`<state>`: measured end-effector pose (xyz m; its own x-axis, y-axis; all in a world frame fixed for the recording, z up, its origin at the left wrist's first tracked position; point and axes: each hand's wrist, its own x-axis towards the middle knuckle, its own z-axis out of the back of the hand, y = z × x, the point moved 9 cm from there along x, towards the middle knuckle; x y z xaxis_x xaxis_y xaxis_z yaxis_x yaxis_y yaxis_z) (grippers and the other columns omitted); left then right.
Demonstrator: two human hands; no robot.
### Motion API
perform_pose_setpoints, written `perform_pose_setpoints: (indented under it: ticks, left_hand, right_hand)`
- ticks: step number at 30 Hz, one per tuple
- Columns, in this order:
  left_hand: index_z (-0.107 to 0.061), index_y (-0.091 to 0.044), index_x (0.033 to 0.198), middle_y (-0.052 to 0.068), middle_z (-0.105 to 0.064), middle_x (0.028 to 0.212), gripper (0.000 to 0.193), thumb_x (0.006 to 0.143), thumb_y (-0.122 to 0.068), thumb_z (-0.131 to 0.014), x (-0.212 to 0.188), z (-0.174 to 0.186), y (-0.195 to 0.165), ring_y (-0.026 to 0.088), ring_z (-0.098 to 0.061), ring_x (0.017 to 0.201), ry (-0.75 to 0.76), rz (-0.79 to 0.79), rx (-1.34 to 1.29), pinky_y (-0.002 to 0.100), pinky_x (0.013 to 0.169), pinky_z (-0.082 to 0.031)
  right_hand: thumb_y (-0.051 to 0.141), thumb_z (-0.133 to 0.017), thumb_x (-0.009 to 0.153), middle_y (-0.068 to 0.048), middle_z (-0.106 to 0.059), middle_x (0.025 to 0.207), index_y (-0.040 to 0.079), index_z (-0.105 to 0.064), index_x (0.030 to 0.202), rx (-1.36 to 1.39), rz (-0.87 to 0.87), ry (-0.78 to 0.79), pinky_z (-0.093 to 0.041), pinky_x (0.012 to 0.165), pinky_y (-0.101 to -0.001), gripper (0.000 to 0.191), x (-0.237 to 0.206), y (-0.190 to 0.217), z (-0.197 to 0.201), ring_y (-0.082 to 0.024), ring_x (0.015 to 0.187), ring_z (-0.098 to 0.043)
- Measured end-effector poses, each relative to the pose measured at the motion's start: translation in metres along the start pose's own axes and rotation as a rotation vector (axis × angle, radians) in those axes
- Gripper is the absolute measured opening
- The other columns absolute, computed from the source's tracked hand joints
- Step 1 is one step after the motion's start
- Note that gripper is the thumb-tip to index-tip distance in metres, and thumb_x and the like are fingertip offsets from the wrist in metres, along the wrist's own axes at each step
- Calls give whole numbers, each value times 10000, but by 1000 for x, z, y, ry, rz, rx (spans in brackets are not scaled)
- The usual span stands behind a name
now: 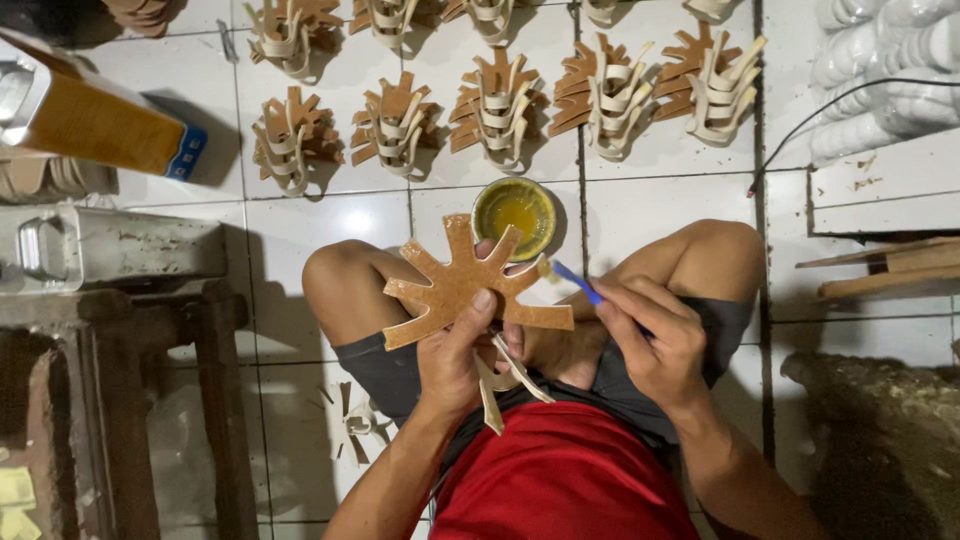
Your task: The person sits on the floor and applies yellow glue to star-shaped wooden pieces using a small brush. They dip the brush into a container of glue, coat the surfaces, and place the treated pieces among others on the floor.
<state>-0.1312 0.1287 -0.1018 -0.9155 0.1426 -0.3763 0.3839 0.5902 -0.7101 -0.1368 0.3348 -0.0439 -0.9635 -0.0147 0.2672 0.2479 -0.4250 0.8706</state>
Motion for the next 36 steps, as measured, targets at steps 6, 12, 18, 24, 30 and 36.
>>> perform_pose_setpoints:
  ticks: [6,12,18,24,30,36]
  left_hand:
    - [-416,4,1535,123,-643,761,586,1030,-247,-575,1,-9,-3,165,-623,601,30,11,-26,253,481,-493]
    - [-494,24,1421,115,-670,831,490,981,-175,-580,-2,-7,-7,186,-648,670,-12,77,-108,277,540,-519]
    - [-576,18,1093,141,-672,827,272,1053,-249,-545,7,-7,-7,206,-682,710,-7,72,-174,336,609,-573]
    - [-581,-5,1035,165,-665,786,319,1101,-307,-501,12,-14,7,197,-649,640,17,19,-83,320,583,-552]
    - [-567,-22,1034,152,-661,766,294,1092,-301,-495,12,-12,5,185,-641,598,1,49,-187,304,529,-538]
    - [-569,-12,1038,162,-653,737,296,1086,-294,-493,15,-10,4,193,-638,566,1,43,-167,299,512,-541]
  right_hand:
    - [-33,-648,975,-136,-707,931,-84,-701,1156,4,104,-56,-517,663,-249,195,-7,6,10,-160,803,-682]
    - [38,-606,1025,-83,-687,850,-16,-707,1223,29,-154,-90,-465,497,-237,228,1,-65,17,-122,634,-638]
    - [70,-579,1094,-59,-669,928,7,-698,1284,290,-102,-191,-419,552,-212,233,-23,-68,33,-59,660,-526]
    - [28,-647,1021,-94,-712,929,-27,-716,1182,13,112,-63,-461,601,-235,184,-19,-17,5,-111,731,-630]
    - [11,-674,1003,-127,-711,925,-39,-703,1213,-23,120,-78,-478,603,-220,218,-16,-13,2,-128,742,-642]
    - [5,-656,992,-104,-732,890,-12,-732,1192,13,52,-110,-447,551,-210,214,-14,-14,8,-119,671,-619]
